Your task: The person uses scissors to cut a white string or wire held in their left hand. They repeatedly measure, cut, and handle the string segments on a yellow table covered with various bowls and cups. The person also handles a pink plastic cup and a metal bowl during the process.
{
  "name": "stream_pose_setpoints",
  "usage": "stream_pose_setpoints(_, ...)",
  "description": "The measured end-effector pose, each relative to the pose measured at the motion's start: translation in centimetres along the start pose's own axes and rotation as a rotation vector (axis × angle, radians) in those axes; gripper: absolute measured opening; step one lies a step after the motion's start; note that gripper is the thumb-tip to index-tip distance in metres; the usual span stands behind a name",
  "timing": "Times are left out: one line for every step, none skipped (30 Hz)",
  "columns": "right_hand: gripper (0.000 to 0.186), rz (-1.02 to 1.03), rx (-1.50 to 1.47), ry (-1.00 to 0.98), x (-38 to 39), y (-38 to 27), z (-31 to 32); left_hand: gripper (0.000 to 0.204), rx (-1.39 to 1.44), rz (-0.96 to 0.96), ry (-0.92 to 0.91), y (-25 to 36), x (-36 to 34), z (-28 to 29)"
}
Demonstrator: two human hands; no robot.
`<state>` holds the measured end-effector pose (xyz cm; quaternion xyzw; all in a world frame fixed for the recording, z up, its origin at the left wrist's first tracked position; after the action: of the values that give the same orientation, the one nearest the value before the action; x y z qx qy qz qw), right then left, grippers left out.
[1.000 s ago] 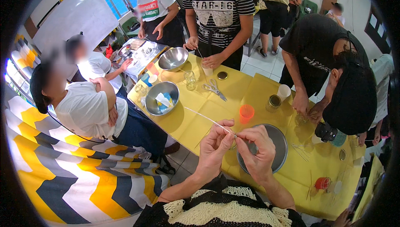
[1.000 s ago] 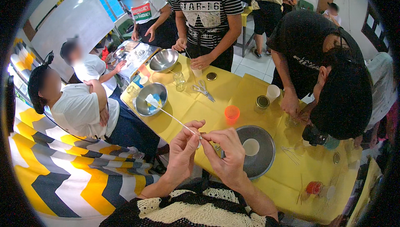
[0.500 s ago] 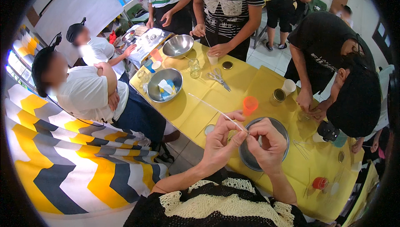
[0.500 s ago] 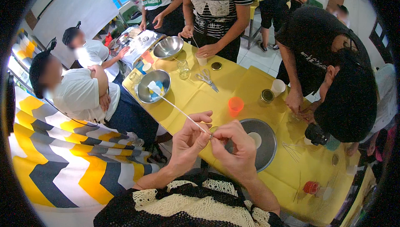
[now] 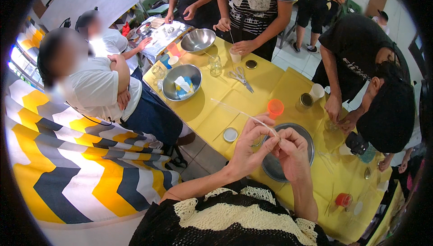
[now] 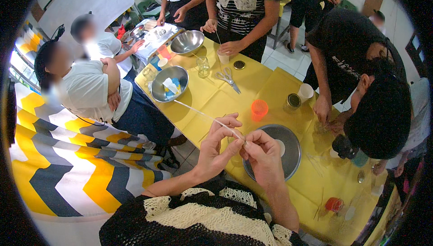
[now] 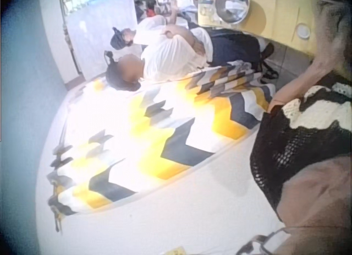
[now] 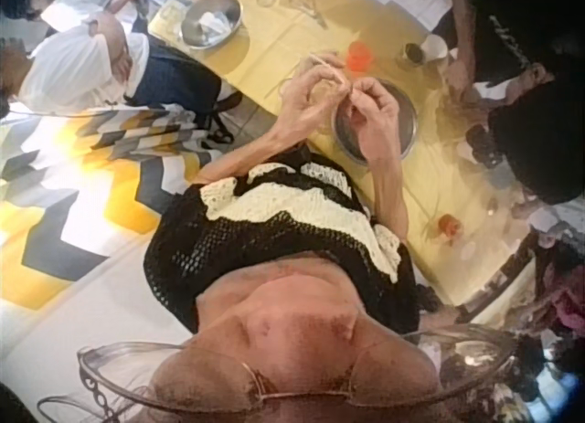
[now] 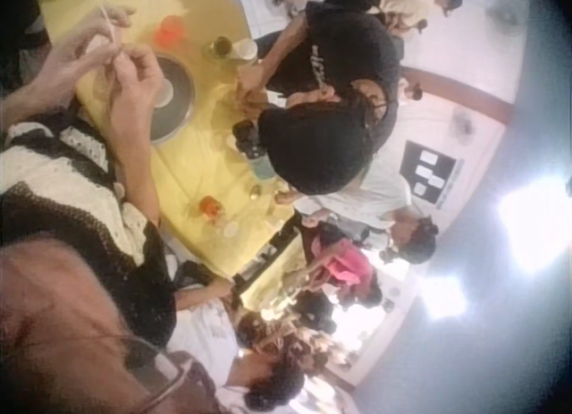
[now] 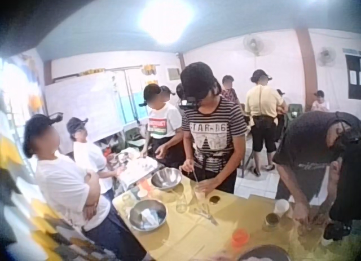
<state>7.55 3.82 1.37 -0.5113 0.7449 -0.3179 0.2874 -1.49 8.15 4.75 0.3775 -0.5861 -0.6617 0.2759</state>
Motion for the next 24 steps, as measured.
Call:
stream_pose_setpoints(0.004, -0.018, -0.029, 0.019, -0.1, 0.3, 0.2, 0.008, 0.007, 0.013, -0.008, -0.1, -0.2, 0.0)
stream_pose_setpoints(0.004, -0.023, -0.035, 0.022, 0.0, 0.6, 0.4, 0.009, 0.013, 0.026, -0.016, -0.3, -0.3, 0.0)
stream_pose_setpoints(0.004, -0.029, -0.039, 0.022, 0.0, 0.8, 0.7, 0.009, -0.007, 0.015, -0.019, -0.2, -0.3, 0.0)
stream_pose_setpoints(0.005, -0.035, -0.044, 0.021, 0.1, 1.0, 0.8, 0.009, -0.028, 0.004, -0.021, -0.1, -0.2, 0.1)
stream_pose_setpoints(0.005, -0.033, -0.03, 0.017, 0.2, 0.9, 0.9, 0.009, -0.049, -0.007, -0.022, 0.0, -0.2, 0.1)
stream_pose_setpoints(0.006, -0.03, -0.019, 0.013, 0.3, 0.9, 1.0, 0.009, -0.054, -0.014, -0.037, 0.2, -0.2, 0.1)
stream_pose_setpoints(0.006, -0.026, -0.008, 0.008, 0.3, 1.0, 1.0, 0.009, -0.06, -0.02, -0.052, 0.5, -0.3, 0.1)
stream_pose_setpoints(0.006, -0.008, 0.024, -0.006, 0.4, 0.8, 0.9, 0.009, -0.065, -0.026, -0.066, 0.8, -0.3, 0.0)
stream_pose_setpoints(0.007, 0.012, 0.058, -0.018, 0.4, 0.6, 0.8, 0.009, -0.062, -0.025, -0.063, 0.9, -0.3, 0.1)
stream_pose_setpoints(0.007, 0.032, 0.093, -0.029, 0.4, 0.3, 0.7, 0.01, -0.059, -0.024, -0.061, 1.1, -0.2, 0.2)
stream_pose_setpoints(0.007, 0.09, 0.204, -0.021, 0.4, -0.3, 0.9, 0.01, -0.055, -0.024, -0.059, 1.2, -0.2, 0.2)
stream_pose_setpoints(0.007, 0.148, 0.317, -0.007, 0.4, -1.1, 1.1, 0.009, 0.008, 0.013, -0.075, 0.8, -0.2, 0.2)
stream_pose_setpoints(0.007, 0.207, 0.429, 0.007, 0.4, -1.9, 1.3, 0.009, 0.071, 0.05, -0.091, 0.4, -0.2, 0.3)
stream_pose_setpoints(0.007, 0.348, 0.59, -0.006, 0.5, -3.4, 1.0, 0.008, 0.133, 0.087, -0.109, 0.0, -0.2, 0.4)
stream_pose_setpoints(0.007, 0.482, 0.753, -0.018, 0.7, -4.7, 0.8, 0.008, 0.196, 0.137, -0.146, -0.7, 0.0, 0.1)
stream_pose_setpoints(0.007, 0.616, 0.918, -0.031, 1.2, -5.9, 0.3, 0.008, 0.259, 0.187, -0.184, -1.4, 0.2, -0.1)
stream_pose_setpoints(0.007, 0.632, 0.967, -0.056, 1.2, -6.0, 0.0, 0.008, 0.321, 0.237, -0.221, -2.2, 0.5, -0.3)
stream_pose_setpoints(0.007, 0.646, 1.018, -0.084, 1.3, -6.2, -0.4, 0.009, 0.312, 0.293, -0.225, -3.2, 0.7, -0.3)
stream_pose_setpoints(0.007, 0.659, 1.067, -0.115, 1.3, -6.2, -0.7, 0.009, 0.303, 0.349, -0.228, -4.3, 1.1, -0.1)
stream_pose_setpoints(0.007, 0.635, 1.085, -0.124, 0.8, -5.8, -0.4, 0.01, 0.293, 0.404, -0.228, -5.3, 1.4, 0.3)
stream_pose_setpoints(0.007, 0.616, 1.109, -0.128, 0.3, -5.5, -0.2, 0.01, 0.347, 0.434, -0.191, -6.0, 1.4, 1.1)
stream_pose_setpoints(0.007, 0.595, 1.119, -0.135, -0.6, -4.8, 0.2, 0.01, 0.391, 0.466, -0.144, -6.7, 1.5, 2.2)
stream_pose_setpoints(0.006, 0.551, 1.102, -0.138, -1.9, -3.6, 0.7, 0.01, 0.435, 0.497, -0.091, -7.3, 1.6, 3.4)
stream_pose_setpoints(0.006, 0.504, 1.095, -0.134, -3.4, -2.1, 1.1, 0.01, 0.449, 0.5, -0.061, -7.4, 1.5, 4.5)
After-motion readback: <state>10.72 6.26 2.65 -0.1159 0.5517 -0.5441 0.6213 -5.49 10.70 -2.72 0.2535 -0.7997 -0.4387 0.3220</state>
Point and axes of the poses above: each hand's wrist, its own x-axis away from the middle knuckle, its own z-axis out of the back of the hand, y = z × x, the point moved 10 cm from there along -x, towards the middle knuckle, and after that the axes turned 13 degrees about z, right-handed, at the moved point
